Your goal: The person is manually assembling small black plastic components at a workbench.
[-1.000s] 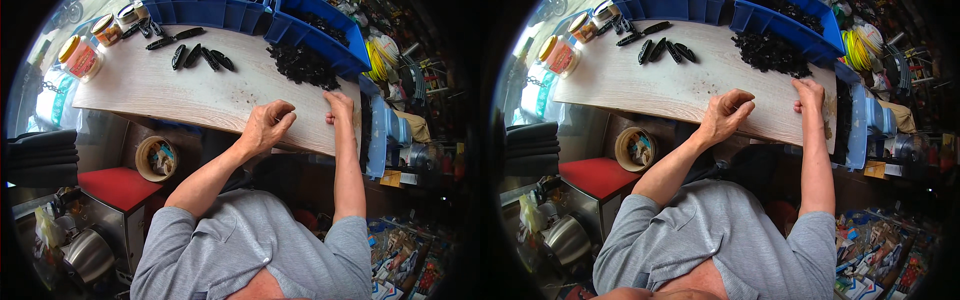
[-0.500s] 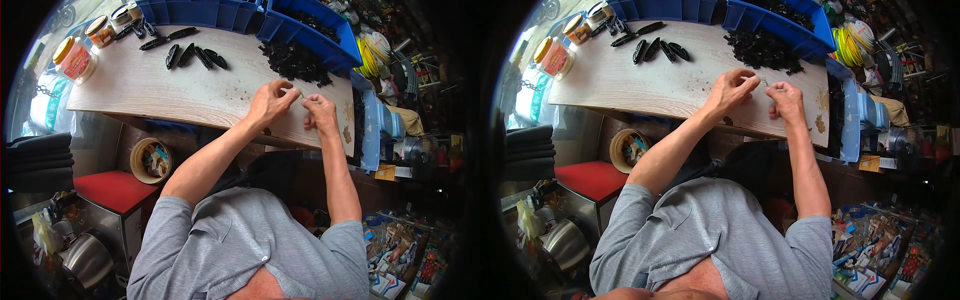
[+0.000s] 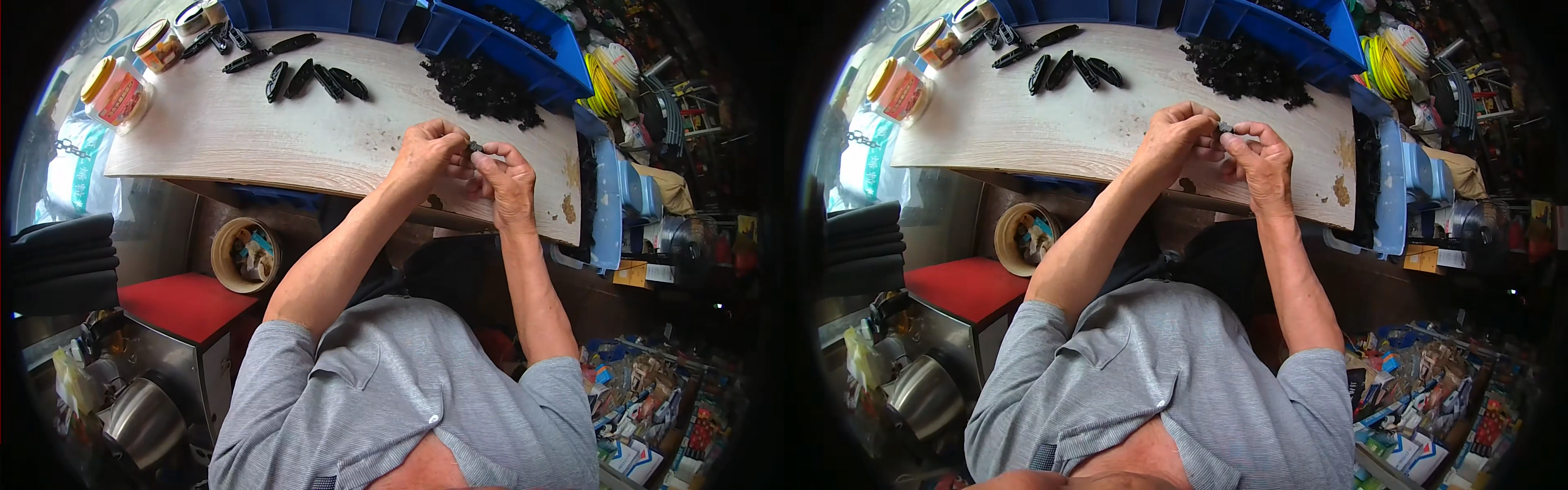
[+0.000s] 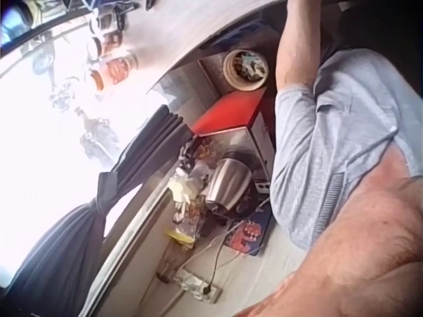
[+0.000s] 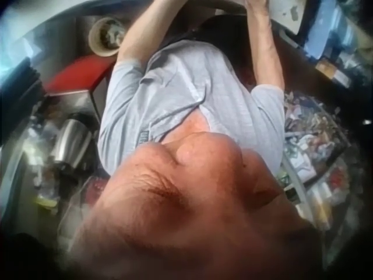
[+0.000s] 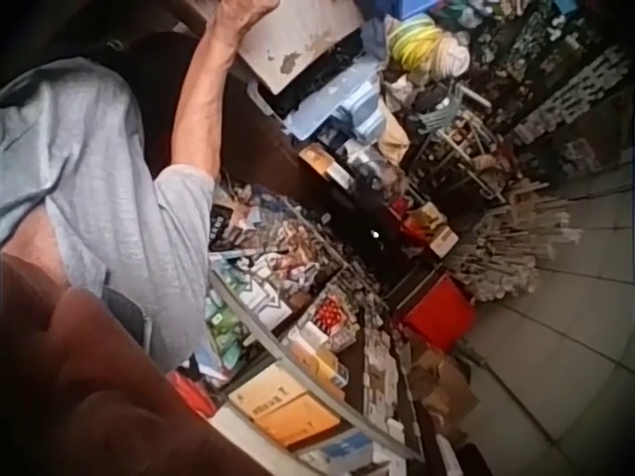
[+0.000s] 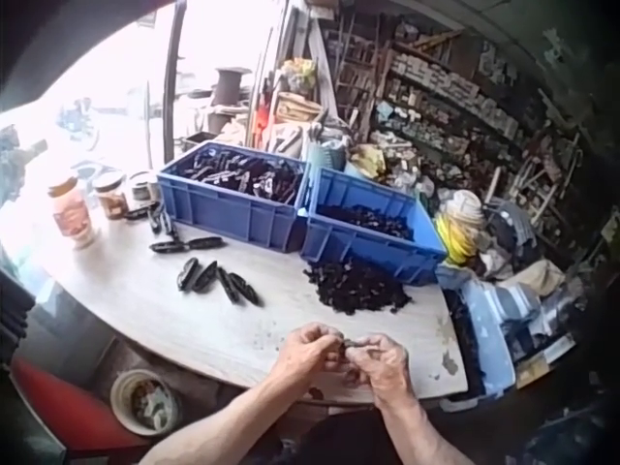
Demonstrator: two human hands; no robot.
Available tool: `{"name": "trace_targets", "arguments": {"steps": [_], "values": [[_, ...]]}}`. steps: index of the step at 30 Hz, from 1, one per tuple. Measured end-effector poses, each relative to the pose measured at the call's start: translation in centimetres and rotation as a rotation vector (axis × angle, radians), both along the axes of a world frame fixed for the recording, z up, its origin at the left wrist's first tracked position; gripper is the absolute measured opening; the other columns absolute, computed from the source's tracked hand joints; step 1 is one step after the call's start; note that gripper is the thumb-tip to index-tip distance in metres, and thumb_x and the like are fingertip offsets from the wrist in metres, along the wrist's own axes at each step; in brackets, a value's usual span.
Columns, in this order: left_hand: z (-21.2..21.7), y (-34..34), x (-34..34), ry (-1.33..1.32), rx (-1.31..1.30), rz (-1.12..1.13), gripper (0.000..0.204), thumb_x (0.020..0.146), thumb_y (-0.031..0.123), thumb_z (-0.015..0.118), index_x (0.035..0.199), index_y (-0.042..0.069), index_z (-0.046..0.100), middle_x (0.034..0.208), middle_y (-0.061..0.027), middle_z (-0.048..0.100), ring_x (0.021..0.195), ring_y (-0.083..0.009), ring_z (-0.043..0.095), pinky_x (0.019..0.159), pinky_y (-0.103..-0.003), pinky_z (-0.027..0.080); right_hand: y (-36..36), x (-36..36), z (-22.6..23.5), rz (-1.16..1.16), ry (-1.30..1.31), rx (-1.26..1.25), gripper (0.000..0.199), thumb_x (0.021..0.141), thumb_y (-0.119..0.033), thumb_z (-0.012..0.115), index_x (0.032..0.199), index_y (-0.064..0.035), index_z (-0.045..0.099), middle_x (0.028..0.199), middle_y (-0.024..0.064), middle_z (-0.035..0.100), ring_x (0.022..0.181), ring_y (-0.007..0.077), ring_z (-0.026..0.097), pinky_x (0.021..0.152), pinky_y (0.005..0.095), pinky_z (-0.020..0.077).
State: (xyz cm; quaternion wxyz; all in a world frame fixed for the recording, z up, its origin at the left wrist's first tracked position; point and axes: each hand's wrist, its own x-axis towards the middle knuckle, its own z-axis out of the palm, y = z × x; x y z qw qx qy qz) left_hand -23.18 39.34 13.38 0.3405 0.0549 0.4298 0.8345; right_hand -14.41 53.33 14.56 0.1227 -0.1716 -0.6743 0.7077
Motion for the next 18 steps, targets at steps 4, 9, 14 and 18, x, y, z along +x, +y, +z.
{"name": "trace_targets", "arguments": {"steps": [4,9,14,18], "values": [[-0.1,-0.5,0.1,-0.054,0.044,-0.001,0.013,0.087,0.006,0.065,0.095,-0.003,0.061,0.079,-0.0076,0.063,0.066,-0.0141,0.064,0.064,-0.026,0.059,-0.7,-0.1,-0.2,-0.023,0.055,-0.024,0.023,0.087,-0.012,0.075,0.103,-0.0035,0.062,0.058,0.0010,0.057,0.046,0.0112,0.054,0.048,0.0273,0.0488],[-0.9,-0.5,0.4,0.021,0.065,0.002,0.013,0.088,0.007,0.065,0.097,-0.002,0.064,0.080,-0.0098,0.066,0.068,-0.0146,0.065,0.063,-0.027,0.057,-0.6,0.2,-0.5,-0.032,0.078,-0.074,0.023,0.085,-0.011,0.076,0.103,-0.0041,0.064,0.064,0.0039,0.063,0.049,0.0103,0.057,0.047,0.0245,0.0486],[-0.4,-4.4,-2.2,1.249,-0.921,0.599,0.024,0.087,0.014,0.068,0.110,0.009,0.069,0.084,-0.0106,0.069,0.075,-0.0249,0.062,0.067,-0.038,0.052,-0.2,0.4,-0.8,-0.033,0.094,-0.080,0.015,0.089,-0.014,0.073,0.100,-0.0083,0.063,0.051,0.0010,0.047,0.051,0.0161,0.060,0.047,0.0310,0.0543],[-0.7,-7.8,-6.8,1.488,-1.393,0.581,0.019,0.087,0.018,0.064,0.105,0.013,0.066,0.097,-0.0088,0.065,0.095,-0.0292,0.058,0.070,-0.040,0.049,-0.3,0.2,-0.9,-0.046,0.095,-0.107,0.014,0.090,-0.015,0.072,0.098,-0.0084,0.064,0.050,0.0010,0.048,0.052,0.0160,0.062,0.048,0.0337,0.0571]]}}
